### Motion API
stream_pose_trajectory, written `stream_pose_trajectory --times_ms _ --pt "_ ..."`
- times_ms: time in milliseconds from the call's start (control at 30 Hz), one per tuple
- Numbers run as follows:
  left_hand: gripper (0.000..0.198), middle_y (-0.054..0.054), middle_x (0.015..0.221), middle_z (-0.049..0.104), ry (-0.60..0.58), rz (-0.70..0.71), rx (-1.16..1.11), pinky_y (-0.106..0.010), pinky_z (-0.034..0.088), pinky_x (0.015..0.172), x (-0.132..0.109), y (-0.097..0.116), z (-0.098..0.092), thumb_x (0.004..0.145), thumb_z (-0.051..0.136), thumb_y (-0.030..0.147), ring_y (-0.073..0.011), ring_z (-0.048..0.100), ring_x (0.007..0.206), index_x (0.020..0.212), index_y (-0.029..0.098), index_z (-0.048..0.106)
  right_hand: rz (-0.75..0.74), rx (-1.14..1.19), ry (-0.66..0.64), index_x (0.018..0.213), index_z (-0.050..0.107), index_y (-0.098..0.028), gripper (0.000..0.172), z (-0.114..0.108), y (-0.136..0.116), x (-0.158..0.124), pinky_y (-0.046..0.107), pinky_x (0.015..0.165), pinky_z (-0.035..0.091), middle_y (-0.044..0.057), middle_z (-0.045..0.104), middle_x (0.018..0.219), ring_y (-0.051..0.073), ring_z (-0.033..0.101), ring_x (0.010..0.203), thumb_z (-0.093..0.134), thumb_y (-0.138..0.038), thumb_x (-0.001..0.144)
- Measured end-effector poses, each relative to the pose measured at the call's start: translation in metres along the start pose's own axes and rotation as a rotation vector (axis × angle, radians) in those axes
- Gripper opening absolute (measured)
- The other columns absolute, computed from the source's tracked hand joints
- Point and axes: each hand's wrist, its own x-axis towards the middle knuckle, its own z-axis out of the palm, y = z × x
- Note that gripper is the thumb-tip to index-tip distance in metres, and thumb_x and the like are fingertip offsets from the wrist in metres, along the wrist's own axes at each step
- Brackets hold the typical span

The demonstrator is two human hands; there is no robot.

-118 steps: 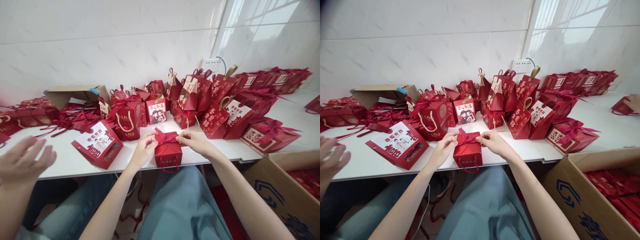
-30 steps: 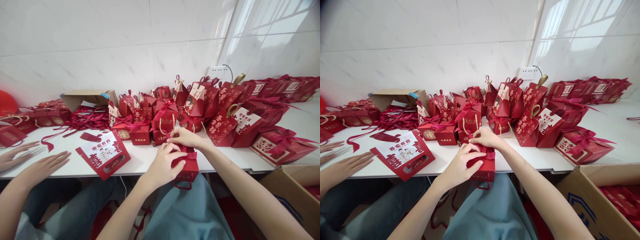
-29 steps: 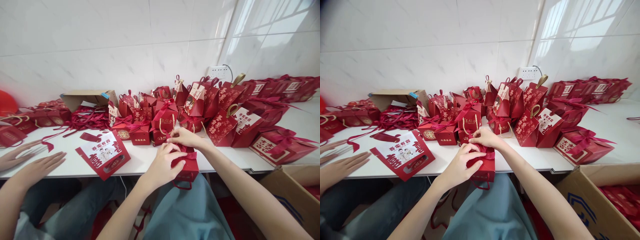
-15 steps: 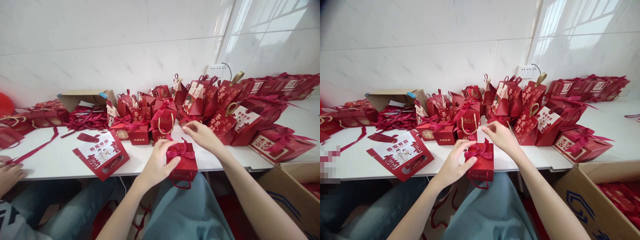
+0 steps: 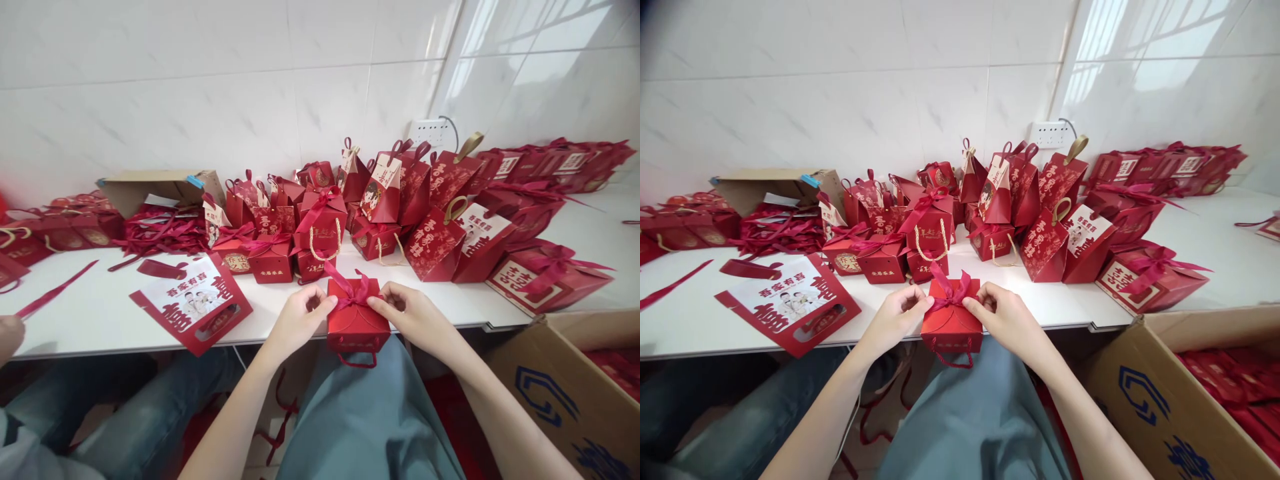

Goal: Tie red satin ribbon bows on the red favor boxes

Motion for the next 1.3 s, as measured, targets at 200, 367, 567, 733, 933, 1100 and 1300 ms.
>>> stream_pose_trajectory --times_ms 200,367,567,733,933,1100,1300 --pt "0.038 0.005 0.059 0.038 -0.094 -0.037 -0.142 -0.021 0.031 0.053 0.003 0.001 -0.002 0.079 0.051 0.05 -0.0077 0.034 0.055 0.063 0.018 0.041 0.01 0.329 -0.103 0.061 0.042 -0.021 0.039 -0.002 0.003 0.004 0.024 0.052 0.029 -0.004 0.039 0.059 0.011 0.034 0.054 0.054 -0.055 0.076" --pt "0.04 0.006 0.061 0.035 -0.134 -0.085 -0.243 -0.02 0.031 0.053 0.003 0.001 -0.002 0.077 0.055 0.052 -0.0067 0.031 0.054 0.064 0.018 0.039 0.065 0.583 -0.162 0.061 0.04 -0.02 0.04 0.002 0.013 0.007 0.023 0.055 0.029 -0.005 0.038 0.06 0.009 0.034 0.056 0.06 -0.051 0.075" --pt "0.039 0.003 0.069 0.04 -0.206 -0.115 -0.306 -0.022 0.038 0.063 0.007 -0.008 -0.004 0.077 0.053 0.054 -0.009 0.04 0.064 0.068 0.018 0.041 0.119 0.713 -0.228 0.063 0.041 -0.019 0.038 0.003 0.02 0.01 0.023 0.057 0.031 -0.005 0.04 0.063 0.009 0.034 0.056 0.062 -0.049 0.075" --pt "0.041 0.004 0.065 0.039 -0.247 -0.073 -0.29 -0.022 0.037 0.06 0.013 -0.011 -0.007 0.074 0.056 0.055 -0.0087 0.037 0.06 0.066 0.018 0.041 0.149 0.801 -0.243 0.059 0.04 -0.019 0.043 0.0 0.016 0.011 0.023 0.053 0.03 -0.006 0.039 0.059 0.007 0.033 0.052 0.07 -0.048 0.068" --pt "0.041 0.005 0.062 0.041 -0.29 -0.041 -0.306 -0.022 0.032 0.056 0.017 -0.017 -0.011 0.074 0.059 0.054 -0.0078 0.035 0.056 0.064 0.018 0.041 0.173 0.884 -0.29 0.057 0.045 -0.019 0.039 0.001 0.021 0.015 0.023 0.053 0.032 -0.008 0.036 0.054 0.006 0.034 0.049 0.074 -0.043 0.066" --pt "0.038 0.005 0.062 0.04 -0.302 -0.042 -0.34 -0.022 0.031 0.057 0.02 -0.022 -0.012 0.076 0.058 0.05 -0.0074 0.035 0.056 0.065 0.017 0.042 0.181 0.937 -0.317 0.058 0.046 -0.018 0.037 0.002 0.024 0.017 0.022 0.055 0.034 -0.008 0.039 0.054 0.006 0.037 0.049 0.074 -0.04 0.067" --pt "0.041 0.002 0.075 0.044 -0.053 -0.026 -0.178 -0.026 0.039 0.07 0.008 -0.019 -0.01 0.075 0.054 0.058 -0.0121 0.045 0.072 0.078 0.019 0.043 0.119 0.707 -0.12 0.063 0.046 -0.018 0.043 -0.002 0.038 0.015 0.025 0.06 0.04 -0.005 0.044 0.058 0.009 0.044 0.056 0.066 -0.056 0.071"
